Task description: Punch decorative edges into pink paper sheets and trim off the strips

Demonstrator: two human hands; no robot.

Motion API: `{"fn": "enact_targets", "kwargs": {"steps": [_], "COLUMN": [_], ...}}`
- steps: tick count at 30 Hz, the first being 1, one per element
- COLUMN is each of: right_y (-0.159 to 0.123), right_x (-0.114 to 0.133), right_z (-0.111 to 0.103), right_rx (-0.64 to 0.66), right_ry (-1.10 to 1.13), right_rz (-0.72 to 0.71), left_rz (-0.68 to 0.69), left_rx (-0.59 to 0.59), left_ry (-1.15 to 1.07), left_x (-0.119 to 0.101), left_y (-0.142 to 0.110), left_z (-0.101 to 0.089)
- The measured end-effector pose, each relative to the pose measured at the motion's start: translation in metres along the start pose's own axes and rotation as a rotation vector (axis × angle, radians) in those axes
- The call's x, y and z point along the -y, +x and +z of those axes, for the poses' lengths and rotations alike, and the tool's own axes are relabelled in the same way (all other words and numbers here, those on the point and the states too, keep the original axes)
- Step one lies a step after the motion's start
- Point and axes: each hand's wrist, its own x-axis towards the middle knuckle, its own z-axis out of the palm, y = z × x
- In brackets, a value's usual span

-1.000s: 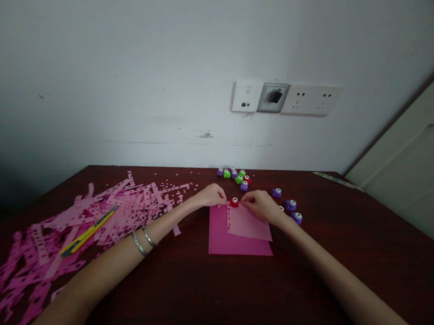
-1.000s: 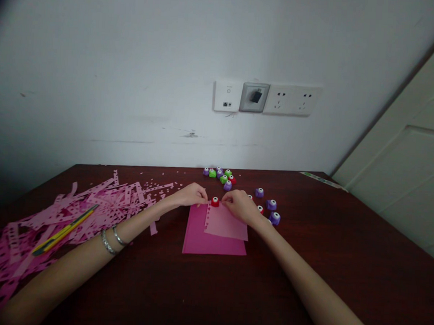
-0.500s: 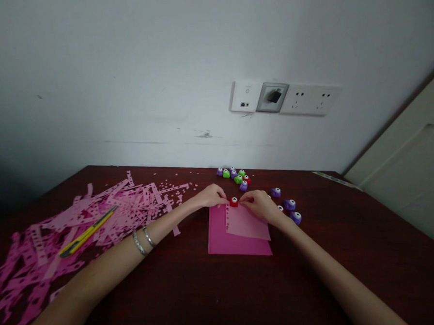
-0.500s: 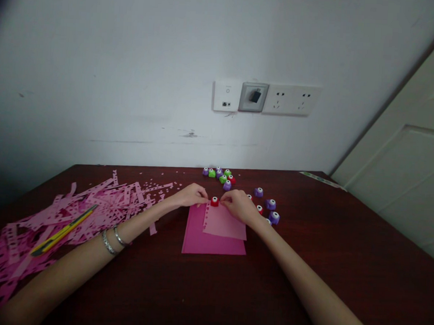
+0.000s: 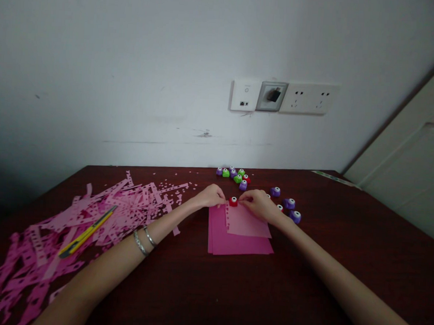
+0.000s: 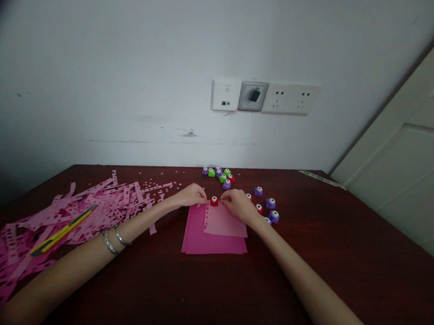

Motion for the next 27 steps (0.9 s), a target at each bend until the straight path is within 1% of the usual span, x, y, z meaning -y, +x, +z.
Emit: {"fn": "enact_targets", "kwargs": {"steps": [5, 9, 17, 21, 23, 26, 27], "right_y": [0.0, 0.001, -0.001, -0.001, 0.0, 0.0, 0.001], "right_x": [-0.003, -0.003, 0.001, 0.0, 0.0, 0.003, 0.005], "right_z": [-0.001, -0.001, 0.0, 0.001, -0.001, -0.008, -0.012], "right_rx": [-0.012, -0.032, -0.044, -0.042, -0.089, -0.239, -0.268], "right_ry": [0.005, -0.002, -0.024, -0.017, -0.009, 0.04, 0.072], "right_rz": [0.015, -0.008, -0.01, 0.0, 0.005, 0.03, 0.052], "left_rz": [-0.026, -0.027, -0.013, -0.037, -0.071, -0.122, -0.126], "left_rx": [0.0, -0.005, -0.002, -0.001, -0.033, -0.085, -0.09], "left_ry": [0.015, 0.007, 0.01, -0.013, -0.023, -0.026, -0.024], "left_x": [-0.005, -0.007, -0.004, -0.003, -0.005, -0.013, -0.016], "left_y": [-0.001, -0.002, -0.001, -0.002, -0.003, -0.008, -0.009], "left_z": [-0.001, -0.002, -0.002, -0.002, -0.005, -0.013, -0.017]}}
